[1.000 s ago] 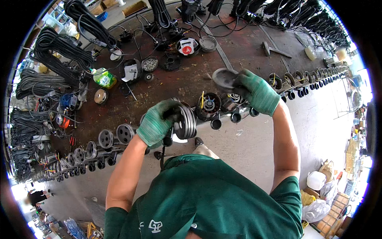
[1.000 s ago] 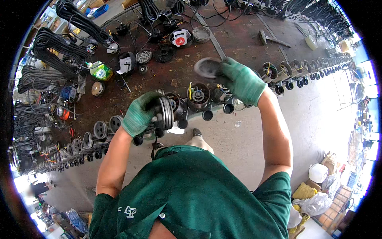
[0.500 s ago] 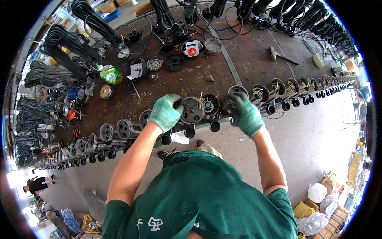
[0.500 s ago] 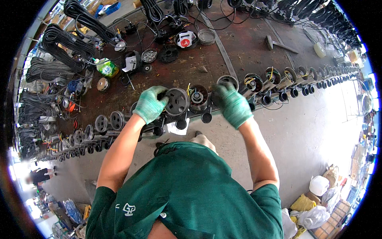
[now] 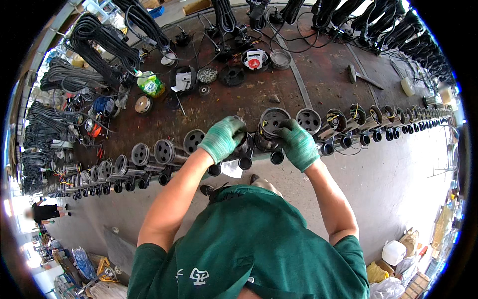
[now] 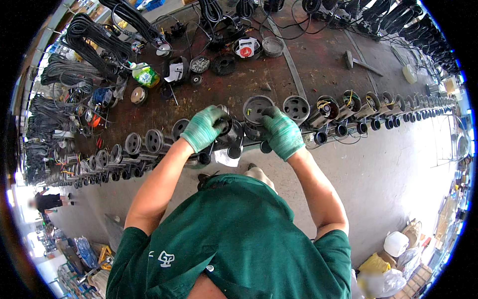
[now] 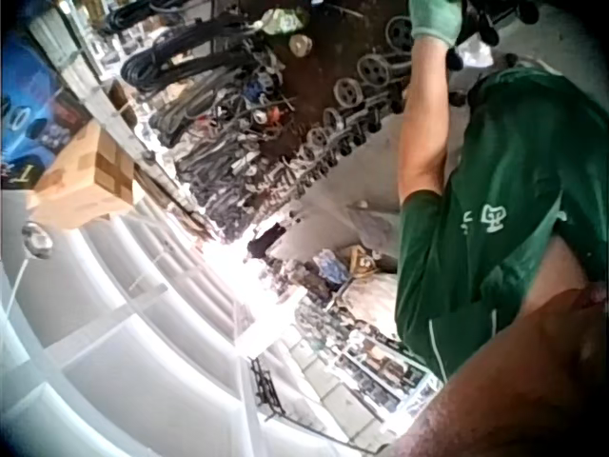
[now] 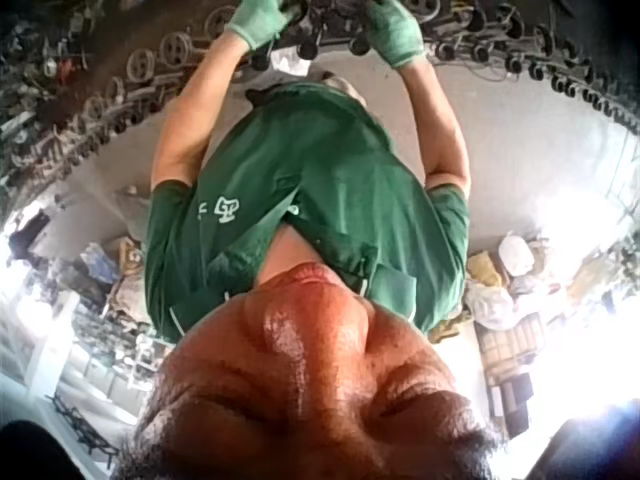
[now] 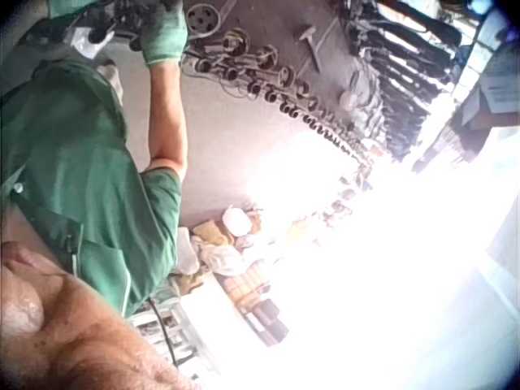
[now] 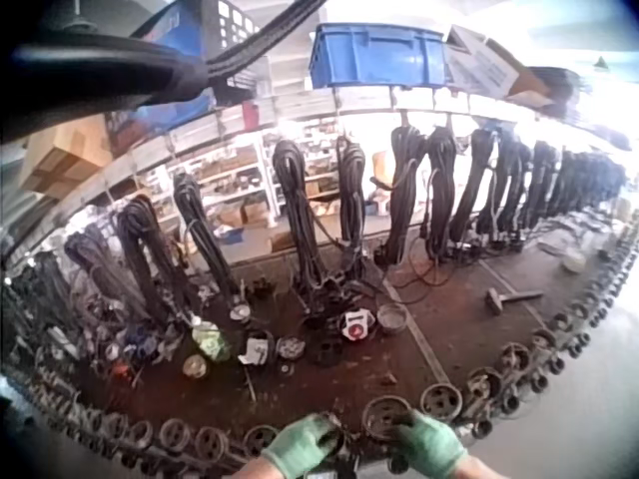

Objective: The person inserts small circular metal discs into cylindrical metal housings arranged on a workbench. They pick up the discs from a blue bin and place them into the housings one by one, occasionally adjusting the position of the components. The person wears green gloves throughout the process.

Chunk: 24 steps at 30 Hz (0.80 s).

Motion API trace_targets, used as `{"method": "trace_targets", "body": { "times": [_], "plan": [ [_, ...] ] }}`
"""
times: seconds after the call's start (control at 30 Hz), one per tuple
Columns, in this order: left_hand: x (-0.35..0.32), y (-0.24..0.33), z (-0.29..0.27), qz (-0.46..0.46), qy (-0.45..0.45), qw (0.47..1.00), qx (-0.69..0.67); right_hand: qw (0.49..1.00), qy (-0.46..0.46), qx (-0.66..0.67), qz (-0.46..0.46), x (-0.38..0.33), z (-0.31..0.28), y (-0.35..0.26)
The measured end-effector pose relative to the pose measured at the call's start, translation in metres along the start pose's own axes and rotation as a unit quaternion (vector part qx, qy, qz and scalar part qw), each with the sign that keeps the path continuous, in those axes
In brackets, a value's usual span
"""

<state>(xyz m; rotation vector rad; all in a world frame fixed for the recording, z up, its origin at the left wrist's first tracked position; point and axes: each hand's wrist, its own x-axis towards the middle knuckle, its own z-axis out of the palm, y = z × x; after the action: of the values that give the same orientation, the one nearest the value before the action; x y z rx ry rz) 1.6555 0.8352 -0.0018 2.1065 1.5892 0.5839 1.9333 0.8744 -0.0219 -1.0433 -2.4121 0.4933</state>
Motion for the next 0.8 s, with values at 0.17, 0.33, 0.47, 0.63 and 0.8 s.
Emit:
{"method": "trace_targets", "body": {
  "times": [0.17, 0.33, 0.47, 0.63, 0.8],
  "plan": [
    [-0.009, 0.004, 0.027, 0.039, -0.121, 0.977, 0.171, 0.995, -0.052, -0.057, 0.061, -0.011, 0.025, 0.011],
    [-0.006, 0.022, 0.015, 0.007, -0.163, 0.962, 0.218, 0.992, -0.086, -0.064, 0.063, -0.009, 0.027, 0.009],
    [-0.001, 0.021, 0.016, 0.028, -0.198, 0.945, 0.259, 0.991, -0.112, -0.069, 0.031, -0.012, 0.026, 0.002],
    [-0.006, 0.017, 0.022, 0.032, -0.178, 0.946, 0.269, 0.996, -0.077, -0.039, 0.032, -0.012, 0.028, 0.002],
    [-0.029, 0.022, 0.020, 0.015, -0.122, 0.951, 0.284, 0.999, -0.022, -0.003, 0.043, -0.017, 0.037, 0.000]
  ]
}}
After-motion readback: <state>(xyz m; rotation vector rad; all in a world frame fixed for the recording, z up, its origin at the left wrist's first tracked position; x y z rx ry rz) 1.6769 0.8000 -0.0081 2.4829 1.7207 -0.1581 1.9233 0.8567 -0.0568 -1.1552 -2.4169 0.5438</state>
